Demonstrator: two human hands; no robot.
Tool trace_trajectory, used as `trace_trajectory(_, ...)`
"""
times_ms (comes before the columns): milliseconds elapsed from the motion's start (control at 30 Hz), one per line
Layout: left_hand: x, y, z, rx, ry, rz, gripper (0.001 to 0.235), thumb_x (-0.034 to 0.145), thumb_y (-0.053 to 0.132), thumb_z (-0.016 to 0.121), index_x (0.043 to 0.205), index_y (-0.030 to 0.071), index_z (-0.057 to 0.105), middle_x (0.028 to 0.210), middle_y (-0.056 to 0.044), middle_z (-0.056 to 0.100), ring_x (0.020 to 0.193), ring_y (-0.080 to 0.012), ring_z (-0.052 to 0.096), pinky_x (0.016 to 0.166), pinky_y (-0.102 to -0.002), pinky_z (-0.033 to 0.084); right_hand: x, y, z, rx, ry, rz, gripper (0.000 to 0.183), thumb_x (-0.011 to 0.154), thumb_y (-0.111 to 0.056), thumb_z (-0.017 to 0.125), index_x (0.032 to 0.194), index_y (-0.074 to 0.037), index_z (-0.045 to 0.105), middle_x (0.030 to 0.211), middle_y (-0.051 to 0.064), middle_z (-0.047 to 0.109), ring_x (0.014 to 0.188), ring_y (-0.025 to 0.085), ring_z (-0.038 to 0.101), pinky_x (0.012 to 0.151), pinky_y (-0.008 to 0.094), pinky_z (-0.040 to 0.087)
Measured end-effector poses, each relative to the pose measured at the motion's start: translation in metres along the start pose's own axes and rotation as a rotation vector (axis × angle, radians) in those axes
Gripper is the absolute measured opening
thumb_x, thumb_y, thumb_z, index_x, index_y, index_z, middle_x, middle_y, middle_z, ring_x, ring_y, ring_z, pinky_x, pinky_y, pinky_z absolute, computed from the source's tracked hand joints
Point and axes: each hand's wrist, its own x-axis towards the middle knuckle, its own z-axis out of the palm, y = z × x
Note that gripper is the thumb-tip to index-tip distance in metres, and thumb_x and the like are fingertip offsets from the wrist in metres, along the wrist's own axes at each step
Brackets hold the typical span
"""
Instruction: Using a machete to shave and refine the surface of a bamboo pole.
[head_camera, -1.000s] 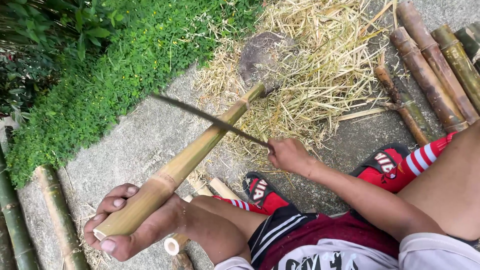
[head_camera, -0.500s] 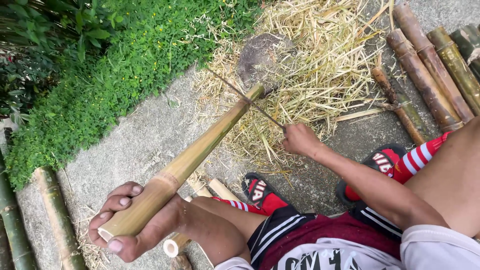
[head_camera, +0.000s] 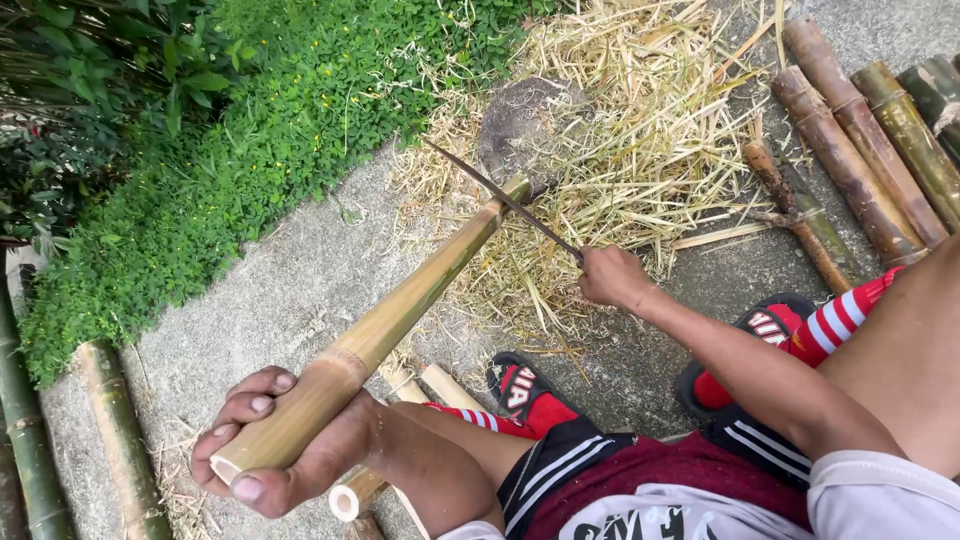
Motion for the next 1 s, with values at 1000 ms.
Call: trace_trajectory(1000, -0.008, 0.006, 0.015, 0.201, 0.108, 0.042, 0.046, 0.096, 0.046, 0.069, 0.112, 0.01, 0.045, 0.078, -0.007, 0.039, 0.069, -0.0198, 0.044, 0.061, -0.031, 0.04, -0.05, -0.074, 0.006, -0.069, 0.128, -0.279, 0.018, 0.087, -0.009, 0.063, 0.1, 0.002, 0.064, 0.067, 0.018, 0.071, 0.056, 0.031, 0.074, 0.052, 0.042, 0.063)
